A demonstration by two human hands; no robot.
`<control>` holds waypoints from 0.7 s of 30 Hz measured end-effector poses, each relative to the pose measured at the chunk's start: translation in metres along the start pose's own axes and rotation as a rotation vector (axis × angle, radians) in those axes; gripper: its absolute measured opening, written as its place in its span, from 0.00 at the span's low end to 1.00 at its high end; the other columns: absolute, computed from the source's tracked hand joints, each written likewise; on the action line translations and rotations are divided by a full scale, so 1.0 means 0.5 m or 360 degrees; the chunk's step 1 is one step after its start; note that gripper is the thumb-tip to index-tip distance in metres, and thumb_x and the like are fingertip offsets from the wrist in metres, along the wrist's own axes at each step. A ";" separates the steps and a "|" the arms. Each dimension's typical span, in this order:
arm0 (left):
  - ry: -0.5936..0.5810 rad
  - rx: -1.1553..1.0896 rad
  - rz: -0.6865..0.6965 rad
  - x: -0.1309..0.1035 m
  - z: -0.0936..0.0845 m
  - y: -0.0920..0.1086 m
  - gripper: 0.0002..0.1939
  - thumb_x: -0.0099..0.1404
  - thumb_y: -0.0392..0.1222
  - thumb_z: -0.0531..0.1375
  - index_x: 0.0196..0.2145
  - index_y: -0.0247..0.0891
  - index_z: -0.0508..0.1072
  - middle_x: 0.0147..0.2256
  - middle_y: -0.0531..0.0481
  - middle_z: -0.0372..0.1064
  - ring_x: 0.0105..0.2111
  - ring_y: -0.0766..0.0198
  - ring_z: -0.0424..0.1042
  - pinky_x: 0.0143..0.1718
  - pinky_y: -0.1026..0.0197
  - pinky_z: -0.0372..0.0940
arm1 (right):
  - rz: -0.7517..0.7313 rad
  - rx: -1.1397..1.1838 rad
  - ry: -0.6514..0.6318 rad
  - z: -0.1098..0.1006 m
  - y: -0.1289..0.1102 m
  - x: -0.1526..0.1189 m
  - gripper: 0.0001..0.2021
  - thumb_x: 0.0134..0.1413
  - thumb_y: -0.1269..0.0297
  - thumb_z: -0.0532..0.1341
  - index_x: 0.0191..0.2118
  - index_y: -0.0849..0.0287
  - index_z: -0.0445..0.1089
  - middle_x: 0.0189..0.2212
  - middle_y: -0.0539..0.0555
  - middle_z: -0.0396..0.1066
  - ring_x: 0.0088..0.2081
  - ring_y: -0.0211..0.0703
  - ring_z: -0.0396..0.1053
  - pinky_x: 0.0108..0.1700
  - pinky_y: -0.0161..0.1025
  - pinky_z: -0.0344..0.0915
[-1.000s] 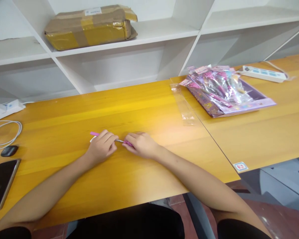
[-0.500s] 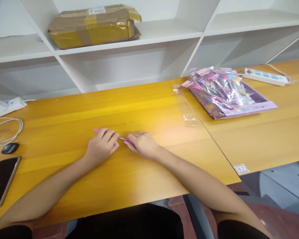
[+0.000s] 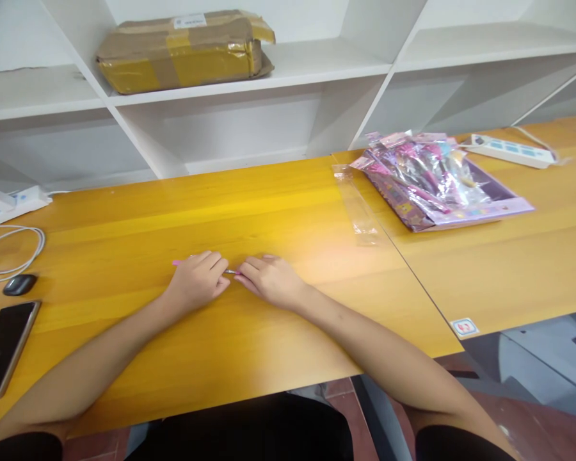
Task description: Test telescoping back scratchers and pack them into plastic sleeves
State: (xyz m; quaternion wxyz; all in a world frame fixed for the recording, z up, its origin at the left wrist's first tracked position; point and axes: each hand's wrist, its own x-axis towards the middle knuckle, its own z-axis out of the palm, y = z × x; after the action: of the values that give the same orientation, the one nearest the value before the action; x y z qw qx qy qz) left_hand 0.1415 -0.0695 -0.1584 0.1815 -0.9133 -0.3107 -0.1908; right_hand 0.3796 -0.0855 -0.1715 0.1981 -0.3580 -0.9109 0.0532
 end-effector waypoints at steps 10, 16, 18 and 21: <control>-0.0335 0.0217 -0.0703 -0.001 -0.018 -0.188 0.10 0.66 0.35 0.56 0.27 0.40 0.72 0.29 0.44 0.74 0.34 0.53 0.70 0.34 0.54 0.54 | 0.0015 -0.0339 0.0170 -0.070 0.179 -0.014 0.21 0.83 0.54 0.47 0.44 0.57 0.73 0.39 0.59 0.75 0.40 0.51 0.70 0.45 0.45 0.60; -0.0412 0.0482 -0.0954 -0.093 -0.097 -0.412 0.07 0.63 0.38 0.54 0.27 0.40 0.66 0.28 0.48 0.71 0.36 0.56 0.66 0.34 0.59 0.49 | 0.0349 -0.0585 0.0293 -0.135 0.356 -0.084 0.22 0.81 0.53 0.45 0.44 0.57 0.72 0.40 0.62 0.71 0.41 0.58 0.67 0.43 0.48 0.60; -0.0352 0.0513 -0.0971 -0.115 -0.117 -0.440 0.07 0.61 0.39 0.54 0.25 0.40 0.63 0.26 0.48 0.68 0.36 0.56 0.64 0.34 0.59 0.49 | 0.0369 -0.0592 0.0328 -0.141 0.374 -0.094 0.22 0.80 0.53 0.45 0.45 0.56 0.72 0.40 0.62 0.71 0.41 0.59 0.67 0.43 0.49 0.61; -0.0292 0.0548 -0.0962 -0.126 -0.133 -0.449 0.07 0.59 0.41 0.54 0.24 0.41 0.59 0.26 0.48 0.66 0.36 0.56 0.63 0.34 0.58 0.49 | 0.0367 -0.0601 0.0365 -0.142 0.379 -0.097 0.22 0.80 0.52 0.45 0.44 0.56 0.72 0.40 0.62 0.71 0.42 0.59 0.67 0.44 0.49 0.61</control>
State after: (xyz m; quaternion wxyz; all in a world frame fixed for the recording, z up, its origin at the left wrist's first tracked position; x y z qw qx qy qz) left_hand -0.0632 0.0354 -0.0824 0.2394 -0.7495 -0.6094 -0.0979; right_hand 0.5598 0.0186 -0.1672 0.2221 -0.4941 -0.8294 -0.1367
